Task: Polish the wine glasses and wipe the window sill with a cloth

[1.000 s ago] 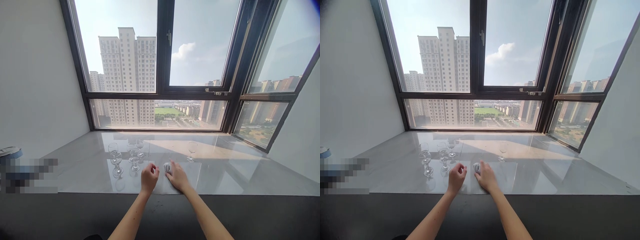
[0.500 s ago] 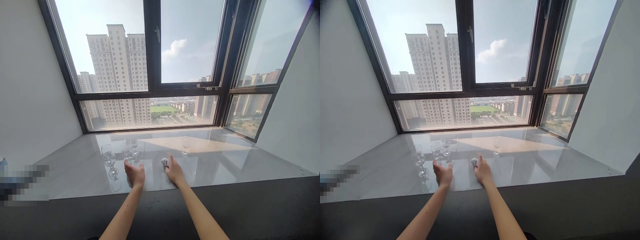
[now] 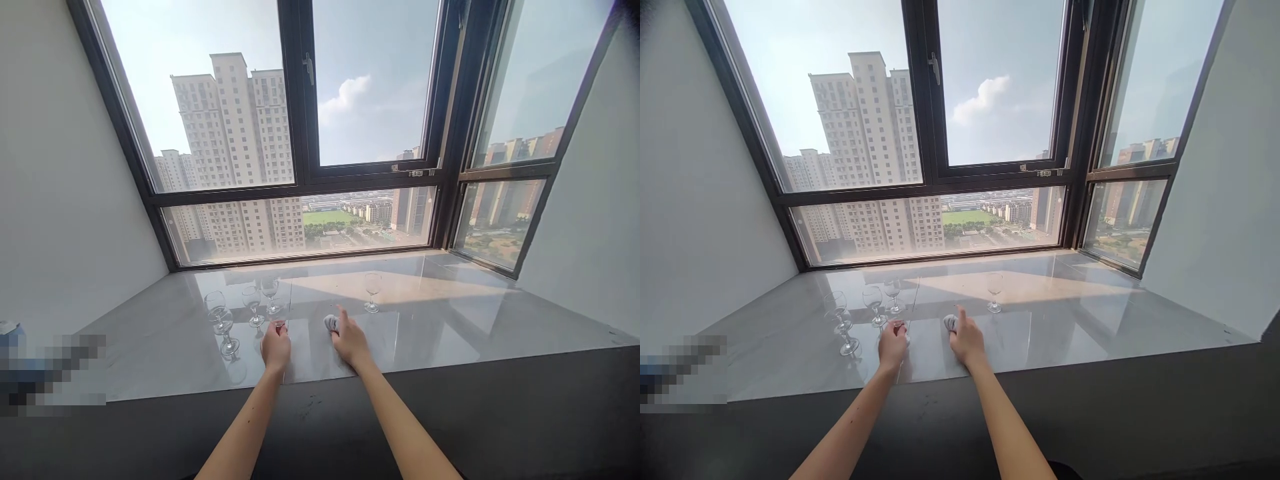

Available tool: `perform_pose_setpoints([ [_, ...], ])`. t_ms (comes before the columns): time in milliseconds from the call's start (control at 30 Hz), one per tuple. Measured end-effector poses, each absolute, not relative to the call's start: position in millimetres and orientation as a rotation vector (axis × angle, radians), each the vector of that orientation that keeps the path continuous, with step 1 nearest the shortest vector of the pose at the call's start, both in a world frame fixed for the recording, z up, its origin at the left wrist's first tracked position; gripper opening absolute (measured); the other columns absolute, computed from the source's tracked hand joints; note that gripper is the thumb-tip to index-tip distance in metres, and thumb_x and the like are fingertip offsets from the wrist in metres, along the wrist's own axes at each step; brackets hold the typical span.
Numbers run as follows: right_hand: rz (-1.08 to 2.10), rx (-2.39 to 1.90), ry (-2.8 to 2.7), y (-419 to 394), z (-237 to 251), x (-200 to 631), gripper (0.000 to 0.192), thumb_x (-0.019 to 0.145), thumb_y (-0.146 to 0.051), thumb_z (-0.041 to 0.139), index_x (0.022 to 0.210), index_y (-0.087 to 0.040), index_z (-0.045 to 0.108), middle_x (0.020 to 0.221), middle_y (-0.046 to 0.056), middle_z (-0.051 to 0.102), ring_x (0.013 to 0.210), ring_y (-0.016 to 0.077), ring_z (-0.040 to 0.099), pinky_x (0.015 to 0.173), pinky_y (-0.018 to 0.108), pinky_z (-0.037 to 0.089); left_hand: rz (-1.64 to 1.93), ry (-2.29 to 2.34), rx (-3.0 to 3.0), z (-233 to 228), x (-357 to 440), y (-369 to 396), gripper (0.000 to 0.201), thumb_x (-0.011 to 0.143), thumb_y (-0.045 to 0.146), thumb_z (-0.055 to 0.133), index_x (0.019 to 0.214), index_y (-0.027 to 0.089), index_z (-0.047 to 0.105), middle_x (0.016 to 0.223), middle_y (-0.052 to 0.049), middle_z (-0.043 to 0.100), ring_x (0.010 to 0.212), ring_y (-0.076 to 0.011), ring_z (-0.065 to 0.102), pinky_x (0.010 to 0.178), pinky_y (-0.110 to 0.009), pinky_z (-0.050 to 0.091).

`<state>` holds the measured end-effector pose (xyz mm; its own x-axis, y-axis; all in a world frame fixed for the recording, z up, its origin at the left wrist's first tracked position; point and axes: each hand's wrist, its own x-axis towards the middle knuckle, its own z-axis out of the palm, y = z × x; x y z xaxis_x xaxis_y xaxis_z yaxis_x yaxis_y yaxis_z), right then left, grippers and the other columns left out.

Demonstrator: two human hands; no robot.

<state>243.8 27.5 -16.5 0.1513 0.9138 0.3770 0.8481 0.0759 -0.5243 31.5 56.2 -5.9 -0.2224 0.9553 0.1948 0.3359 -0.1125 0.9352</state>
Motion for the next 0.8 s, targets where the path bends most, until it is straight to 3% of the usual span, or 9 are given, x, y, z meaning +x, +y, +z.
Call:
perform_pose_setpoints([
  [100, 0.172, -1.756, -1.635, 28.9, -16.5, 244.6, 0.064, 0.081, -0.022, 0.049, 0.141, -0.018, 0.027, 0.110, 0.014, 0.060, 0.096, 0.0261, 0.058, 0.074, 0.030, 0.037, 1.313, 1.639, 1.674, -5.8, 41.1, 44.2, 0.018, 0.079, 0.032, 0.054, 0.089, 0.023, 0.065, 0.085, -0.006, 0.070, 0.080, -0.0219, 0.062, 0.074, -0.030, 0.038],
  [300, 0.288, -1.704, -1.500, 29.5, -15.3, 247.9, 0.062, 0.081, -0.027, 0.050, 0.139, -0.018, 0.030, 0.113, 0.016, 0.061, 0.101, 0.0270, 0.059, 0.075, 0.030, 0.040, 1.210, 1.452, 1.920, -0.8, 52.0, 27.8, 0.019, 0.078, 0.033, 0.058, 0.090, 0.025, 0.070, 0.080, -0.004, 0.071, 0.076, -0.0191, 0.063, 0.070, -0.028, 0.039],
  [500, 0.373, -1.602, -1.376, 29.2, -13.1, 253.5, 0.059, 0.078, -0.031, 0.051, 0.135, -0.021, 0.035, 0.109, 0.012, 0.062, 0.093, 0.0254, 0.060, 0.073, 0.031, 0.043, 1.241, 1.274, 1.645, -4.3, 47.2, 30.6, 0.023, 0.072, 0.038, 0.065, 0.086, 0.020, 0.071, 0.079, -0.005, 0.071, 0.071, -0.0187, 0.063, 0.065, -0.028, 0.043],
  [800, 0.432, -1.474, -1.238, 30.6, -15.5, 256.5, 0.054, 0.075, -0.034, 0.049, 0.127, -0.019, 0.042, 0.085, 0.003, 0.063, 0.068, 0.0195, 0.057, 0.061, 0.028, 0.040, 1.380, 0.893, 1.090, 35.9, 20.9, 41.4, 0.032, 0.066, 0.037, 0.075, 0.089, 0.016, 0.067, 0.083, -0.005, 0.070, 0.082, -0.0158, 0.066, 0.077, -0.028, 0.049],
])
